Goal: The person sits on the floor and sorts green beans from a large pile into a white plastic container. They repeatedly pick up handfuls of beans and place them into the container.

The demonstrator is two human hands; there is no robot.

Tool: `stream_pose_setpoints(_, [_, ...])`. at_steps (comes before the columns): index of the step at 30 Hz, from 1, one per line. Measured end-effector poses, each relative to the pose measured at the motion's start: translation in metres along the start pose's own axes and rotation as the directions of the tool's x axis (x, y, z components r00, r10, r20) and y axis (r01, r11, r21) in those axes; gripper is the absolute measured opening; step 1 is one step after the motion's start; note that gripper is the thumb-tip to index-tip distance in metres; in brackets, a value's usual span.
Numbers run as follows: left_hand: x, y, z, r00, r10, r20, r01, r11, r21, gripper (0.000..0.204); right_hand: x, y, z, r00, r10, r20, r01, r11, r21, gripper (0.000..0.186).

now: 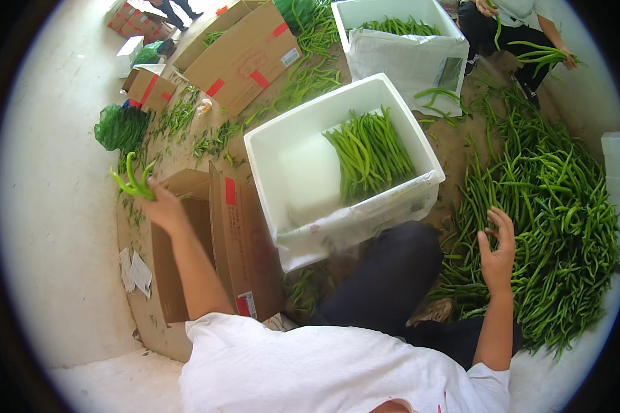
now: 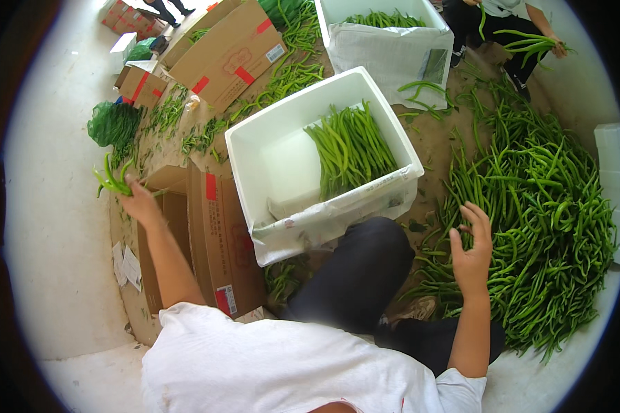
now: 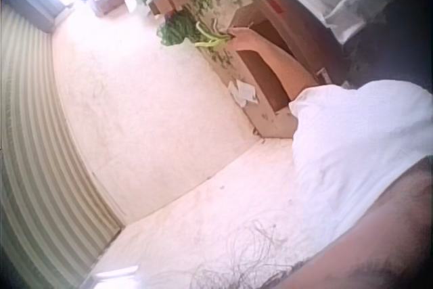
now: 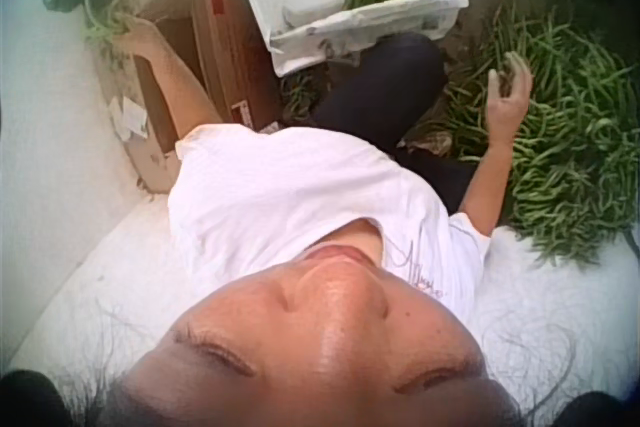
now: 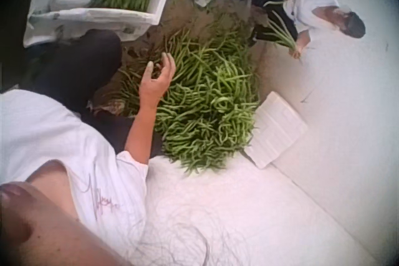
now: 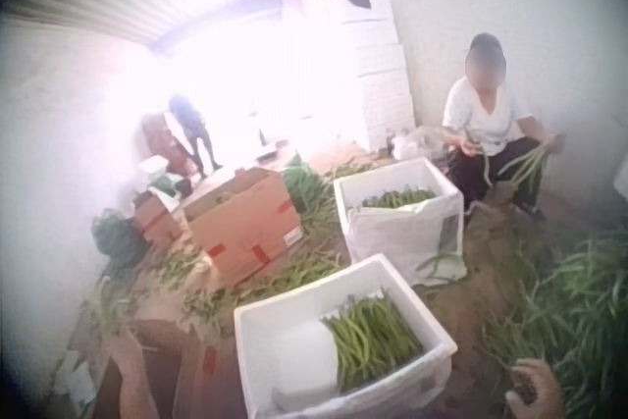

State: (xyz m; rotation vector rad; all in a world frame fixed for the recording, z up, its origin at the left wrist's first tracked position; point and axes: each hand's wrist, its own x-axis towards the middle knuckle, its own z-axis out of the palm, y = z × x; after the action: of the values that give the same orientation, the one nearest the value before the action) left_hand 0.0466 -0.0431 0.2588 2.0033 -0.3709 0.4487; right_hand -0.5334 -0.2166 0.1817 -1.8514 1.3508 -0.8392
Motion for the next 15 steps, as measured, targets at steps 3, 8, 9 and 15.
stream_pose_setpoints(3, [0.006,-0.052,-0.037,0.996,-0.093,0.006,0.06,0.695,0.717,0.068,-0.028,0.036,-0.006,0.984,0.173,0.034,-0.172,0.985,-0.033,0.036])
stream_pose_setpoints(8, [-0.074,-0.044,0.045,0.904,0.351,0.245,-0.427,0.777,0.463,0.079,-0.047,0.055,-0.006,0.955,0.295,0.031,-0.292,0.953,-0.079,0.036])
stream_pose_setpoints(9, [-0.109,-0.029,0.097,0.89,0.138,0.434,-0.316,0.874,0.37,0.058,-0.051,0.06,-0.01,0.948,0.317,0.006,-0.314,0.943,-0.114,0.036])
stream_pose_setpoints(15, [-0.266,-0.002,0.285,0.488,0.172,0.856,-0.567,0.808,0.161,0.036,-0.05,0.064,0.016,0.917,0.372,0.146,-0.361,0.928,-0.092,0.036])
